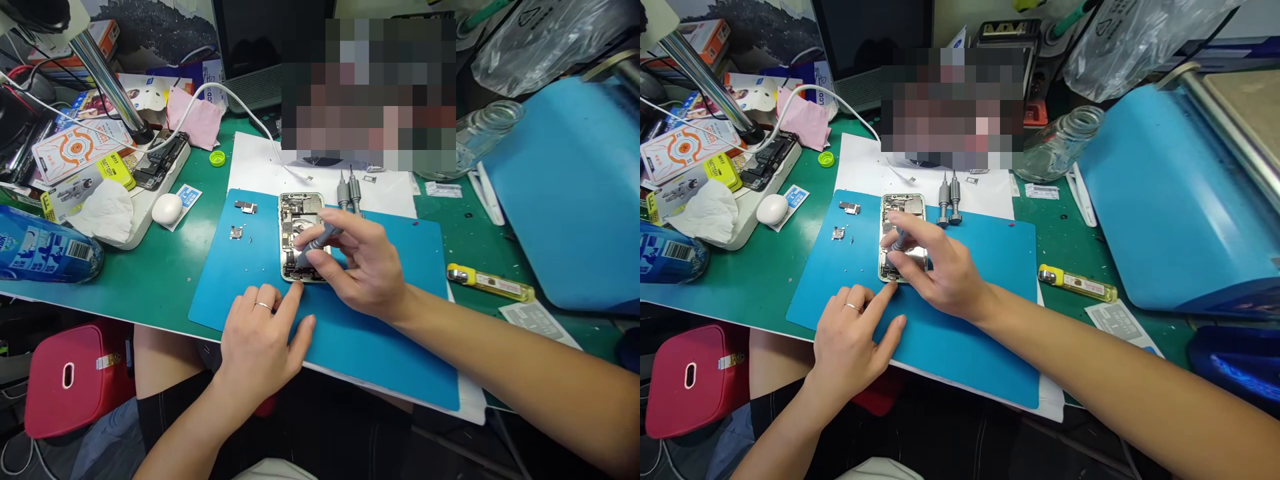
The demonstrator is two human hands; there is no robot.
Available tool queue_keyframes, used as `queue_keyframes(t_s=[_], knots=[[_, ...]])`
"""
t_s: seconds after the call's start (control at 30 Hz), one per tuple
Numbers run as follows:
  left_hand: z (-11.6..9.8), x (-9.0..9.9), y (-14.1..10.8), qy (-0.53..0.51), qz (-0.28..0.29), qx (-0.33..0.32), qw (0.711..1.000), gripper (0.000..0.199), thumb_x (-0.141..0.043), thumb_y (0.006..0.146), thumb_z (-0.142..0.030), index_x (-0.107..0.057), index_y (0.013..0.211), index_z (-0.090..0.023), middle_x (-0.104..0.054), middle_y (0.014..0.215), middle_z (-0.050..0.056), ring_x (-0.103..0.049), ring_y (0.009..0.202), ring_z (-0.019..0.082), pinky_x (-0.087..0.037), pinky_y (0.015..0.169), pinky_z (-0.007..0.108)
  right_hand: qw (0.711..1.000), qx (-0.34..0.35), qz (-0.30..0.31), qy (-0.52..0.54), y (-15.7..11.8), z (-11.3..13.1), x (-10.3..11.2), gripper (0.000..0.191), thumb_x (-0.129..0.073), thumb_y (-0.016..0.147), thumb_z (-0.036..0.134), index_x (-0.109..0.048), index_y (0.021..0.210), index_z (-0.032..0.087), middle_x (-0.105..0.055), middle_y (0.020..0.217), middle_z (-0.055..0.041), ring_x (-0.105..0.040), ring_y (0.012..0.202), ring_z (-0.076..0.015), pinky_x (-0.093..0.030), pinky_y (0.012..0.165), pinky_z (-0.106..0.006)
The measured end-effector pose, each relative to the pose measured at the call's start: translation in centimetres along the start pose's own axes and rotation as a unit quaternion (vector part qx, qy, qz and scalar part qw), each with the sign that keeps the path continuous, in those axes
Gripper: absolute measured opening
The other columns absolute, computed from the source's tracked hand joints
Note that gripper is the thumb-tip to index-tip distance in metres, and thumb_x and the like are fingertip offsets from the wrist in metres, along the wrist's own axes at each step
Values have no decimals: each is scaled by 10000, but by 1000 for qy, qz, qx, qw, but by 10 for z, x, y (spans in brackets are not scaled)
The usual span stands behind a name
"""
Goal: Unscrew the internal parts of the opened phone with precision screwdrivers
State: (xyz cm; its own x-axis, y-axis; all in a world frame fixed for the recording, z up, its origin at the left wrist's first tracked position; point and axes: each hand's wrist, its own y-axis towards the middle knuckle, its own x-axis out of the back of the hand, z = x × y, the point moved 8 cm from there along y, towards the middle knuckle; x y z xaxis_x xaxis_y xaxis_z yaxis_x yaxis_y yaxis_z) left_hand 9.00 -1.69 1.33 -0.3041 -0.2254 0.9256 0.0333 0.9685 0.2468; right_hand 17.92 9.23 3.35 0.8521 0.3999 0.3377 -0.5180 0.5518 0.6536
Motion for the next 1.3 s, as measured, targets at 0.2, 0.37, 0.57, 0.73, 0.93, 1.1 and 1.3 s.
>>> queue_keyframes(t_s=[0.2,0.37,0.57,0.73,0.93,1.1,1.3], knots=[[-1,1,1,13,-3,3,1000,350,-495,1009,-345,-614,1294,-183,-569,884,61,-511,808,222,-380,679,372,990,130,15,-57,2,19,-3,596,-662,915,162,-399,1428,316,-723,1083,-65,-729,918,-206,-653,769,-367],[0,2,1,10,-7,1,1000,346,-502,1002,-311,-604,1308,-185,-567,891,57,-507,802,223,-384,679,369,987,148,8,-58,5,25,-4,585,-652,906,112,-425,1422,269,-725,1091,-77,-723,964,-199,-648,811,-371],[1,3,0,11,-15,2,1000,333,-499,1008,-313,-604,1297,-186,-559,866,59,-498,792,221,-375,675,360,989,140,4,-51,4,25,-5,601,-586,904,71,-403,1442,268,-720,1064,-64,-716,955,-187,-645,806,-369],[0,3,0,10,-17,0,1000,318,-489,1016,-304,-609,1286,-186,-571,874,61,-497,785,218,-373,674,360,986,155,11,-52,3,24,-6,617,-652,906,140,-394,1447,284,-718,1086,-66,-718,969,-205,-645,802,-376],[1,3,2,16,-18,3,1000,324,-492,1013,-315,-607,1288,-189,-551,866,52,-492,789,227,-362,674,363,985,162,6,-54,3,26,-6,652,-595,891,57,-374,1473,250,-703,1122,-92,-706,971,-206,-640,802,-384],[0,4,1,15,-22,0,1000,329,-505,1007,-310,-606,1291,-178,-555,875,54,-487,786,224,-367,678,360,985,163,3,-54,3,24,-5,651,-670,876,84,-403,1453,222,-704,1115,-116,-703,981,-214,-637,817,-392],[0,3,0,16,-18,2,1000,341,-507,1005,-321,-606,1299,-178,-545,869,54,-481,791,228,-370,674,367,985,161,-4,-56,3,24,-4,626,-628,875,53,-410,1443,205,-705,1088,-113,-702,964,-214,-638,801,-398]])
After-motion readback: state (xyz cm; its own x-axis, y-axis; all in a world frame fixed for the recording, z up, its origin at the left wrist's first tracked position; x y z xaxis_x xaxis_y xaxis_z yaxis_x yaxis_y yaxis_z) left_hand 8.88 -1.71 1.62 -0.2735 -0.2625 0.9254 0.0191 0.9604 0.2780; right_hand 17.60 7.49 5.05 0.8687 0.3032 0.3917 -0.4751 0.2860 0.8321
